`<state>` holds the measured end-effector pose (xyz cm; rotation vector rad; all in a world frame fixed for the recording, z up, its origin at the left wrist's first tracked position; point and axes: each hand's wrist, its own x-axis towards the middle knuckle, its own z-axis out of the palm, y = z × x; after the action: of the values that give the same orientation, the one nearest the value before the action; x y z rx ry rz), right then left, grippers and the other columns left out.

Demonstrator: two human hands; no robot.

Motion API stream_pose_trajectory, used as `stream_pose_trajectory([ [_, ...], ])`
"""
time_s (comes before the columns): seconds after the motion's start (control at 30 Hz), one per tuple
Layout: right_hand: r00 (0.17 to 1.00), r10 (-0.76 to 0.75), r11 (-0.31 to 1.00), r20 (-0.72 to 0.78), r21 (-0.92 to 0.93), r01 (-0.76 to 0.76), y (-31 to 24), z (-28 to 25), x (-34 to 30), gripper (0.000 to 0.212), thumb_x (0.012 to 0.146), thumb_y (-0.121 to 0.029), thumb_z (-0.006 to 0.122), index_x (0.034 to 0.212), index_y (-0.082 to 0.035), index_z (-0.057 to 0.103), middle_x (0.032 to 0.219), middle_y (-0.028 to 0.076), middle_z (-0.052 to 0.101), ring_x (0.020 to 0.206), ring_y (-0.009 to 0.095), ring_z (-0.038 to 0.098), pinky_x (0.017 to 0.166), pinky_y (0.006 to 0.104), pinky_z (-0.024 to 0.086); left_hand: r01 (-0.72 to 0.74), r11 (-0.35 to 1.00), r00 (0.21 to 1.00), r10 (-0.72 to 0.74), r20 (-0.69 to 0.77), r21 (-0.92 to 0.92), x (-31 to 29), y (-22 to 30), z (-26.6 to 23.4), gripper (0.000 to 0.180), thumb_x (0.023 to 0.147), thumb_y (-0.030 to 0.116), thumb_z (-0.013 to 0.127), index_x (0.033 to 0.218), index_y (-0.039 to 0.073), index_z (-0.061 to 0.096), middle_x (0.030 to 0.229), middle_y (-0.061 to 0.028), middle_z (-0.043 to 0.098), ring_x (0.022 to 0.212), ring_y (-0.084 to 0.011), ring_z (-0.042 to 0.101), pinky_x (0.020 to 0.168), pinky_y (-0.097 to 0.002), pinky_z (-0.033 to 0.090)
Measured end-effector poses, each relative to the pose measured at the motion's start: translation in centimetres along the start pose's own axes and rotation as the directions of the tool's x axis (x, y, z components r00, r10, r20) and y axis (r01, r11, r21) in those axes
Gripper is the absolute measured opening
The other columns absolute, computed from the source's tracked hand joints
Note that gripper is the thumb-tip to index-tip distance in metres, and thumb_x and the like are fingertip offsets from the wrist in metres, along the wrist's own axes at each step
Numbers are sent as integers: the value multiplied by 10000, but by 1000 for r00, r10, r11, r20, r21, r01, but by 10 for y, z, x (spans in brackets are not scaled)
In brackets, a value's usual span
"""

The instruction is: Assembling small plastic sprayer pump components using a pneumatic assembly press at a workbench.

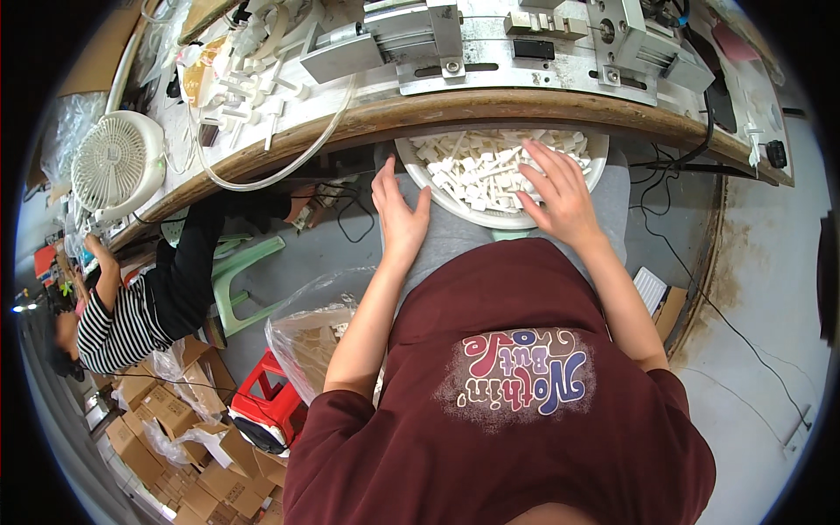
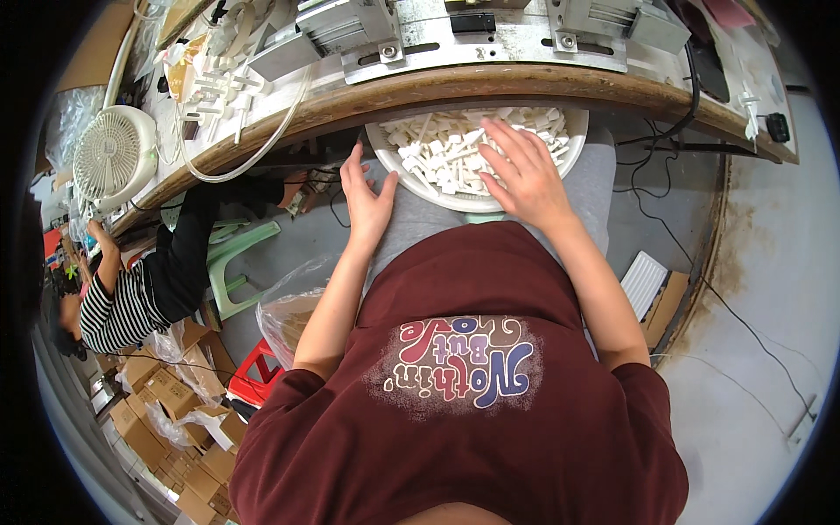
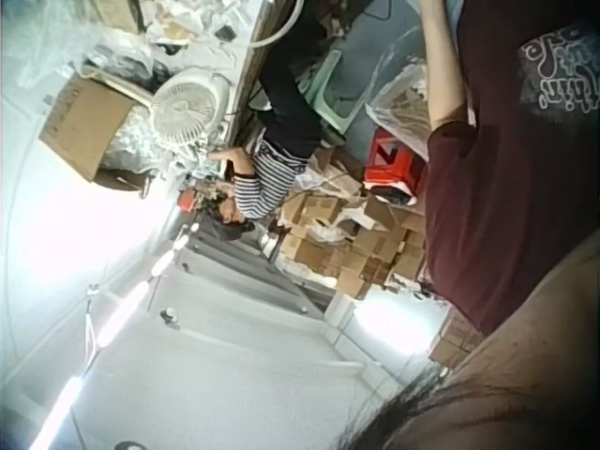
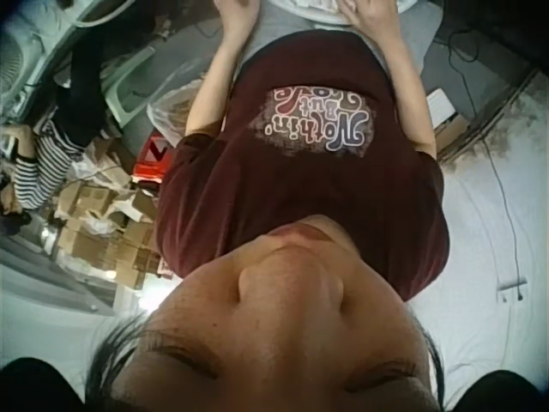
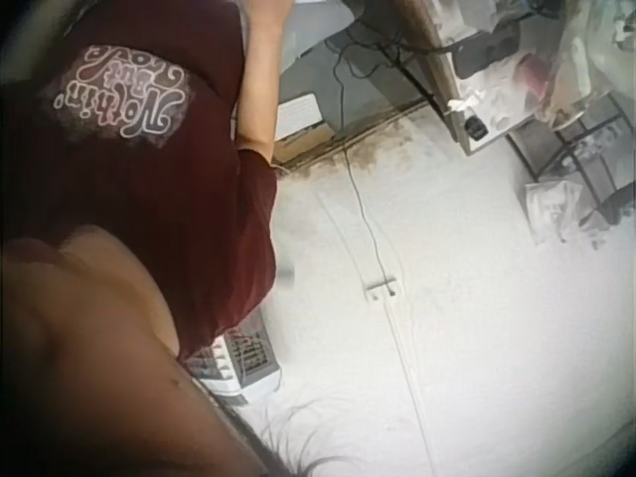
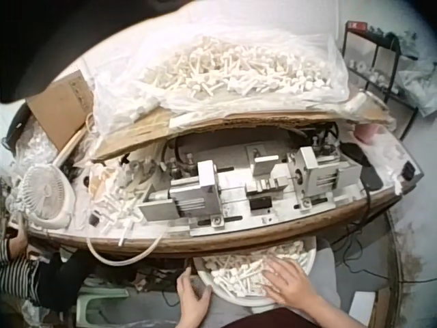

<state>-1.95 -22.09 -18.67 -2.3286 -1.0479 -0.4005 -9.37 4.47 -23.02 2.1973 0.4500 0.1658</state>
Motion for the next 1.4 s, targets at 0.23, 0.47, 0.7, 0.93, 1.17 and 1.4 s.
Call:
stream_pose_trajectory([
  [0.23, 973, 142, 981, -182, 156, -114, -4, -48, -3, 499, 758, -249, 793, 1163, -16, 616, 1323, 199, 603, 1135, 369, 591, 974, 446, 432, -327, 944, 942, 329, -64, 47, -3, 31, -8, 749, 838, 22, 697, 1502, 73, 356, 1426, -167, 381, 1176, -290, 499, 954, -379, 469],
  [0.47, 848, -54, 993, -527, 64, 103, 7, -143, 132, 230, 811, 7, 700, 1036, 14, 649, 1117, 171, 689, 985, 319, 650, 856, 359, 510, -515, 855, 855, 509, -100, -59, 15, 81, -15, 710, 833, -44, 676, 1477, 43, 390, 1411, -187, 402, 1072, -257, 577, 921, -365, 488],
  [0.7, 977, -155, 914, -144, -397, 87, 93, -225, 277, 256, 868, -6, 643, 1100, -109, 675, 1102, 71, 682, 1034, 263, 636, 878, 379, 518, -625, 778, 781, 621, -72, -62, -8, 100, -21, 665, 820, -75, 680, 1430, 4, 426, 1363, -210, 451, 942, -234, 640, 871, -347, 519],
  [0.93, 918, 261, 764, 300, -645, -7, 107, -199, 320, 214, 927, -129, 593, 1135, -88, 627, 1141, 105, 645, 1060, 311, 638, 872, 433, 533, -637, 766, 770, 638, -17, -87, -17, 100, -20, 653, 810, -78, 691, 1409, 0, 443, 1356, -207, 468, 913, -217, 657, 876, -346, 517],
  [1.17, 994, -95, 852, -55, -521, 53, 127, -204, 305, 204, 927, -178, 633, 1093, -61, 612, 1039, 101, 650, 969, 312, 652, 825, 419, 532, -711, 703, 702, 707, -87, -30, -3, 117, -32, 593, 790, -59, 715, 1347, 16, 524, 1286, -191, 568, 932, -265, 663, 833, -352, 533],
  [1.4, 956, 221, 973, -191, 107, -204, 37, -203, 266, 223, 865, -211, 729, 992, -31, 692, 837, 71, 714, 739, 158, 675, 636, 299, 517, -871, 490, 477, 856, -201, 22, 46, 197, -59, 581, 754, -93, 743, 1298, -14, 555, 1159, -198, 644, 942, -281, 667, 812, -349, 550],
])
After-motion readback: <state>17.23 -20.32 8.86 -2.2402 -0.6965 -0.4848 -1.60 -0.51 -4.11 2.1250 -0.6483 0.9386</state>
